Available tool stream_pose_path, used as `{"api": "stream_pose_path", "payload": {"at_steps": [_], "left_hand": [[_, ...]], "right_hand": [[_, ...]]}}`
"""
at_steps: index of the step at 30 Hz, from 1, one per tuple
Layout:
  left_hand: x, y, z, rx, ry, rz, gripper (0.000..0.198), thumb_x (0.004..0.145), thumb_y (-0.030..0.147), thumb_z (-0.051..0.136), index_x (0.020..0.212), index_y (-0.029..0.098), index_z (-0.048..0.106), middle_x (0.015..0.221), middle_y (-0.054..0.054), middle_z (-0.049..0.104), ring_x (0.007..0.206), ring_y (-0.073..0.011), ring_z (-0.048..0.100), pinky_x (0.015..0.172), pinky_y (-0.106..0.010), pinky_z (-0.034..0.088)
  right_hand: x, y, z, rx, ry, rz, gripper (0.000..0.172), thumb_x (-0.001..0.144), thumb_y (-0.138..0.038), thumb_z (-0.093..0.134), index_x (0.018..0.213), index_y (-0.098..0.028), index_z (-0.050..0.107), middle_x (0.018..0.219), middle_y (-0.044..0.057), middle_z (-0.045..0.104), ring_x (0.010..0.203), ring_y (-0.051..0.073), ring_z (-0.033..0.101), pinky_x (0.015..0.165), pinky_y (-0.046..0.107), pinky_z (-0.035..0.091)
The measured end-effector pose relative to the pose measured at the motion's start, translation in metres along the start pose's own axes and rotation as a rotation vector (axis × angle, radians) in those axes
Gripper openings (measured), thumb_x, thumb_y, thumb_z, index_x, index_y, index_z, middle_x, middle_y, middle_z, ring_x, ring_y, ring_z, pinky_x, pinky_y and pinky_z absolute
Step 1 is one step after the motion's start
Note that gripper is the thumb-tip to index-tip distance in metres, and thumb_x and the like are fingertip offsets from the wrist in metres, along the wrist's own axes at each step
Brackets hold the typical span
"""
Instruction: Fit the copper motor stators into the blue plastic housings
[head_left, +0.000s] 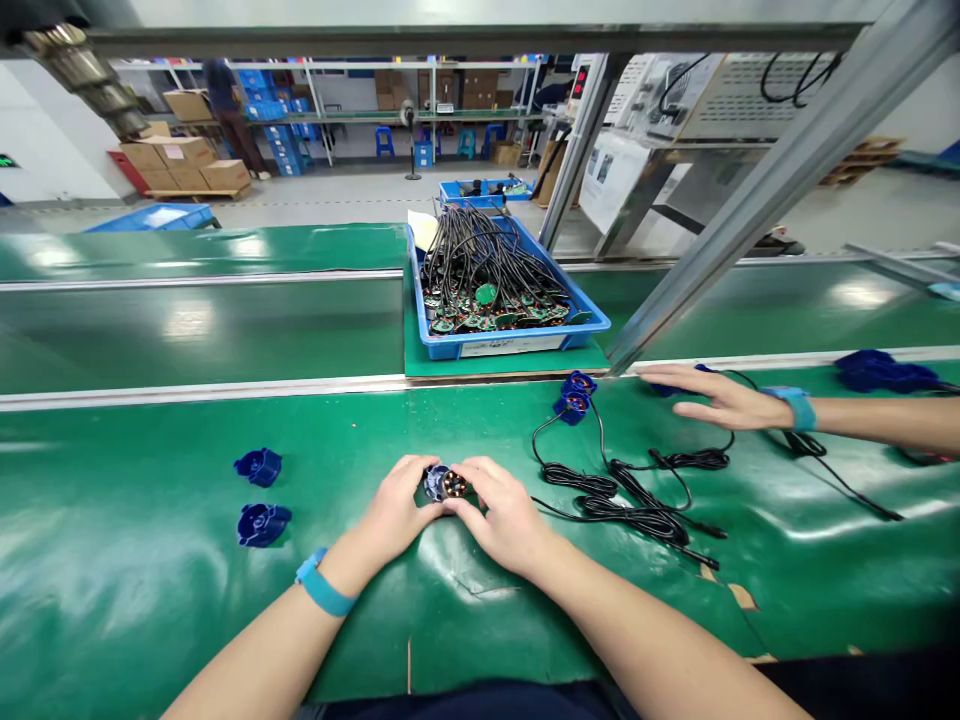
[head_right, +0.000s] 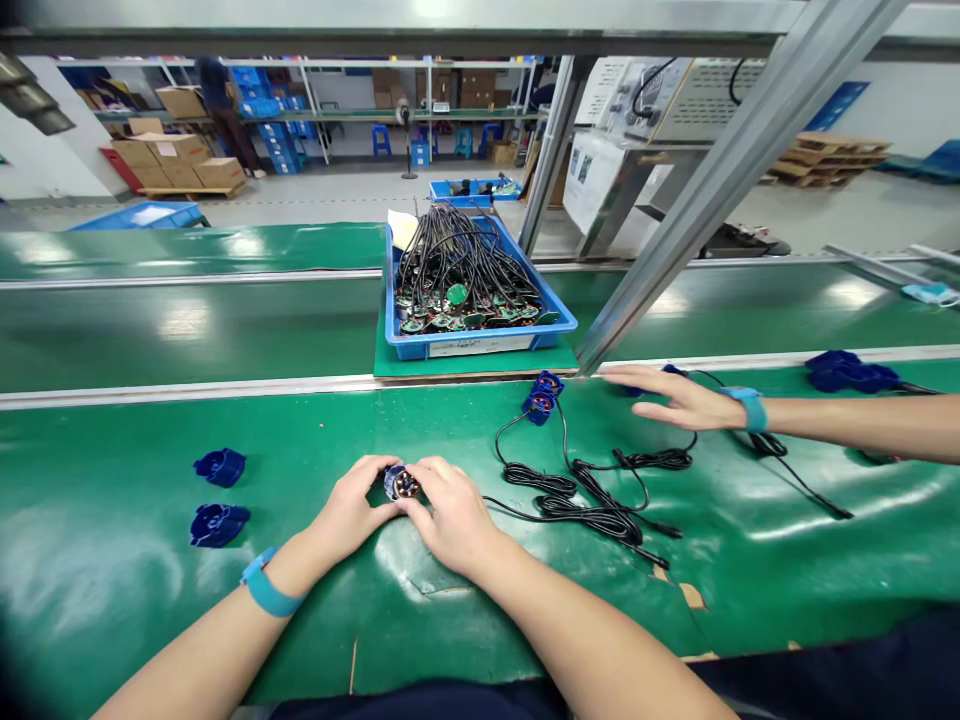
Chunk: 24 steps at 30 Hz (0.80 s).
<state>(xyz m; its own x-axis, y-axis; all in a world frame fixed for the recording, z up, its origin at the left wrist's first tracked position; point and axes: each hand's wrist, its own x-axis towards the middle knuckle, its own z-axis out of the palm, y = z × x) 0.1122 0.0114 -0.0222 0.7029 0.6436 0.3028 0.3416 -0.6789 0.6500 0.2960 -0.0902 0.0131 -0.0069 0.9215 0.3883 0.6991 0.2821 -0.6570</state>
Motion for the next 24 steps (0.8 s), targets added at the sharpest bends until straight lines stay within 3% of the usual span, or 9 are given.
{"api": "stream_pose_path", "payload": {"at_steps": [5,13,17,24], "left_hand": [[-0.004,0.006,0.007,0.039,0.000,0.113,0.062,0.090,0.025,0.067,0.144,0.021,0.036,0.130,-0.013,0.057,0.123,-0.0234,0.055,0.106,-0.045,0.051],[-0.005,0.006,0.008,0.006,0.005,0.076,0.068,0.088,0.024,0.070,0.145,0.024,0.034,0.134,-0.012,0.058,0.126,-0.0243,0.056,0.108,-0.047,0.050],[-0.006,0.008,0.008,-0.011,-0.010,0.041,0.070,0.087,0.021,0.069,0.146,0.026,0.032,0.135,-0.012,0.058,0.128,-0.0242,0.056,0.109,-0.048,0.050],[-0.007,0.006,0.009,0.078,0.016,0.119,0.066,0.091,0.024,0.065,0.147,0.023,0.031,0.135,-0.013,0.059,0.128,-0.0243,0.057,0.109,-0.047,0.050]], "right_hand": [[0.000,0.001,0.004,-0.041,-0.028,0.083,0.036,0.093,-0.025,0.064,0.129,-0.022,0.061,0.104,0.008,0.059,0.095,0.022,0.059,0.086,0.039,0.054],[0.004,-0.002,0.000,-0.009,-0.110,0.187,0.041,0.090,-0.023,0.068,0.131,-0.026,0.063,0.105,0.006,0.058,0.095,0.020,0.059,0.088,0.037,0.054],[0.004,-0.004,-0.005,-0.023,-0.148,0.167,0.038,0.093,-0.024,0.063,0.131,-0.024,0.063,0.109,0.007,0.060,0.099,0.021,0.059,0.091,0.039,0.052],[0.004,-0.006,0.001,-0.166,-0.163,0.212,0.034,0.097,-0.032,0.059,0.128,-0.021,0.067,0.113,0.011,0.064,0.100,0.024,0.063,0.091,0.041,0.051]]}}
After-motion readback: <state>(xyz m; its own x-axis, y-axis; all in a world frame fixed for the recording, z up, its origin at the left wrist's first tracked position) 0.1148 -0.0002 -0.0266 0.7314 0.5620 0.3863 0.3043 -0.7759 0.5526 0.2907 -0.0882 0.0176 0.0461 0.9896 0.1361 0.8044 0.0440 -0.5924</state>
